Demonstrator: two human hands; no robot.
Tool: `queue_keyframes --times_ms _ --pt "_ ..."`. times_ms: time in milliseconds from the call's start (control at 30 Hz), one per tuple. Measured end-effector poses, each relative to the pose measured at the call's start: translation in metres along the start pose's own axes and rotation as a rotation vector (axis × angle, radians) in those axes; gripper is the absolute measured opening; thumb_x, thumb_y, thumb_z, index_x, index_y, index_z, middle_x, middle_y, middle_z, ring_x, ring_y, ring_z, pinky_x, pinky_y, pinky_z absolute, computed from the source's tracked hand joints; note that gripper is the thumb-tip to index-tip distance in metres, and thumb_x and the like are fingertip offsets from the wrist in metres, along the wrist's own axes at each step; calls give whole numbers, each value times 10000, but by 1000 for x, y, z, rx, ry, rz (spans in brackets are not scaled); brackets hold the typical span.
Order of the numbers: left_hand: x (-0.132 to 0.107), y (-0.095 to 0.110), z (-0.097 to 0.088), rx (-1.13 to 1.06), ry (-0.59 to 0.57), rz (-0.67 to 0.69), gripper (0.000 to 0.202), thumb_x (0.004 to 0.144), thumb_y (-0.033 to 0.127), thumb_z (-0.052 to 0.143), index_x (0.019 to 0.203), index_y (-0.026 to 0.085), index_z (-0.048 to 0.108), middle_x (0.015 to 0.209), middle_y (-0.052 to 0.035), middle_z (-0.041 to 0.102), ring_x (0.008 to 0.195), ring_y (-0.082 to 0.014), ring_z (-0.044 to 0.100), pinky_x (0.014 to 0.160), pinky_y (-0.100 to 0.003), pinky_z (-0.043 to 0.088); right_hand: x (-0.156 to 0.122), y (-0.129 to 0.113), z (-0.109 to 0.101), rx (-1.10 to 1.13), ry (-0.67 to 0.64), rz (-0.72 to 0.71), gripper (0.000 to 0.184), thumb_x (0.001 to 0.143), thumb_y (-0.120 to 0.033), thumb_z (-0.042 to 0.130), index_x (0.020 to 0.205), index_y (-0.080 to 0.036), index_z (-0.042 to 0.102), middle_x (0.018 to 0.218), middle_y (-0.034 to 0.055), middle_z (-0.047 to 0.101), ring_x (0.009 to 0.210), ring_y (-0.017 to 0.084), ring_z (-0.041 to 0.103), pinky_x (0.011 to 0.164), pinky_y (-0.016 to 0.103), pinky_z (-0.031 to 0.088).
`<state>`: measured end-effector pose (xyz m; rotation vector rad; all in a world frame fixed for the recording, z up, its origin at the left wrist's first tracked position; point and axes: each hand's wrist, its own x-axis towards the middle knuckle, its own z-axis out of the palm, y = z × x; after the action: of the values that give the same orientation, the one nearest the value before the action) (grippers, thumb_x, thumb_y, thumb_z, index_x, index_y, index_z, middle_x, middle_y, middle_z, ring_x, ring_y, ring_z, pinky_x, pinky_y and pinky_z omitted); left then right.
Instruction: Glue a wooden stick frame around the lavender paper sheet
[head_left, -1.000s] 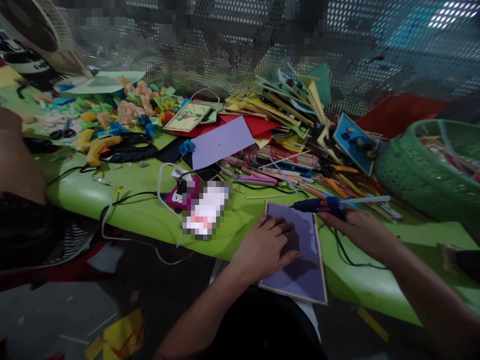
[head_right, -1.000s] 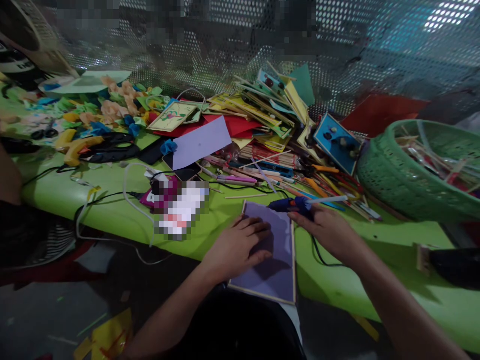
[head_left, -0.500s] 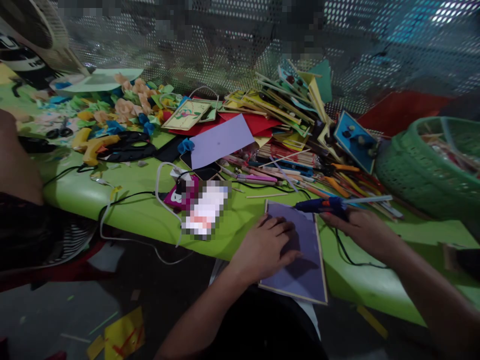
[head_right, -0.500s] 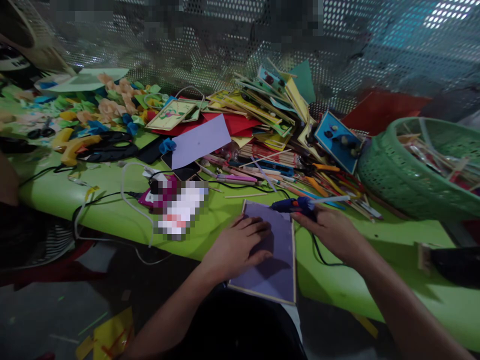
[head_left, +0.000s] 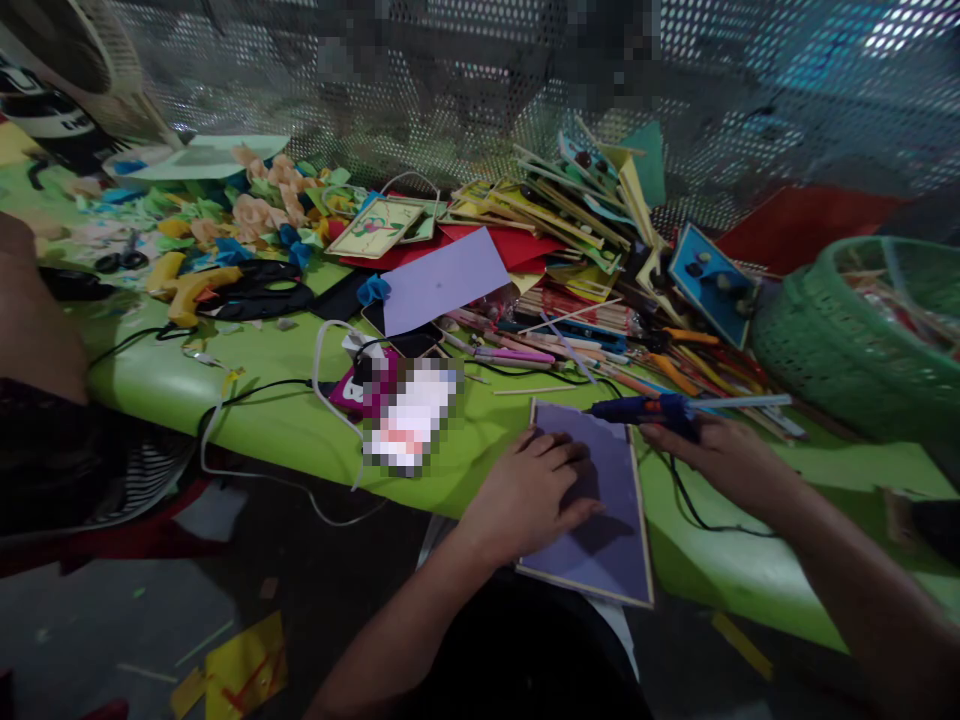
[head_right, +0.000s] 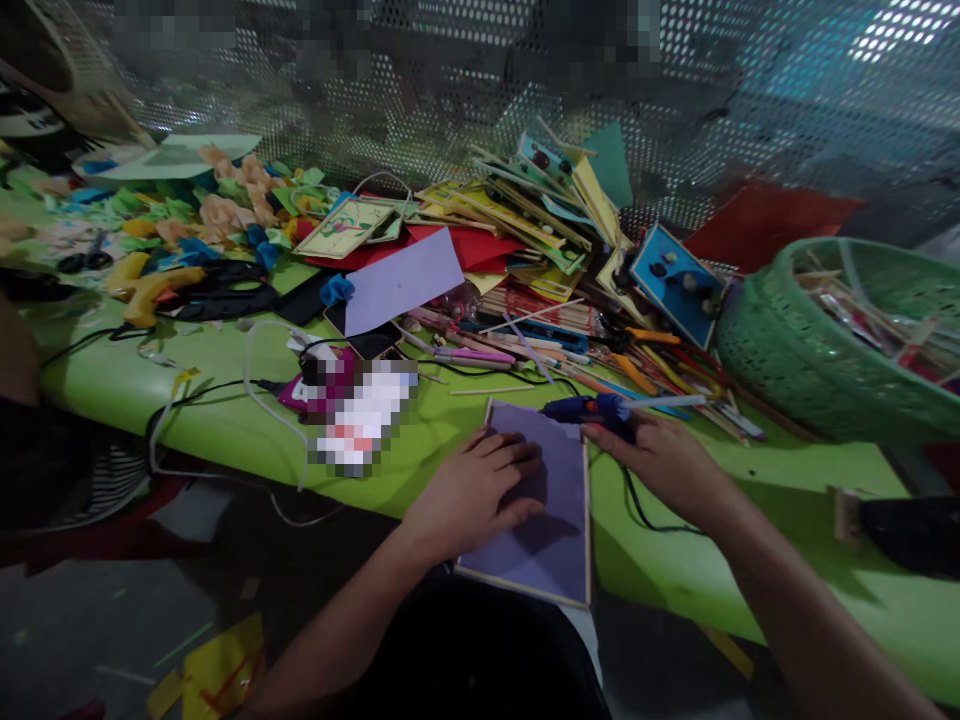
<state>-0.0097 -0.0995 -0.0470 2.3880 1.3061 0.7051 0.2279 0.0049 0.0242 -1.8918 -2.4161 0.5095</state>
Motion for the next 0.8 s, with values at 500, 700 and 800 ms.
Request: queue_keyframes --times_ms 500,700,800 --pt "1 1 -1 7 -3 0 485 1028 543 485 1344 207 632 1445 -44 636 1423 -207 478 1240 -434 322 2 -4 1 17 -12 -118 521 800 -758 407 640 -284 552 724 98 651 802 329 675 746 423 511" --pt "1 1 -2 30 -9 3 447 1023 518 511 1326 216 640 1447 -45 633 1416 -194 483 1238 -421 329 0 8 -2 -47 -7 -65 600 798 -836 359 557 -294 451 594 79 596 602 286 601 618 413 458" --pt "1 1 -1 25 -8 4 460 1025 524 503 1339 214 630 1448 -50 632 1421 -200 482 1240 -429 326 -3 14 -3 -60 10 -49 649 789 -880 313 513 -300 411 540 78 567 526 264 559 567 403 424"
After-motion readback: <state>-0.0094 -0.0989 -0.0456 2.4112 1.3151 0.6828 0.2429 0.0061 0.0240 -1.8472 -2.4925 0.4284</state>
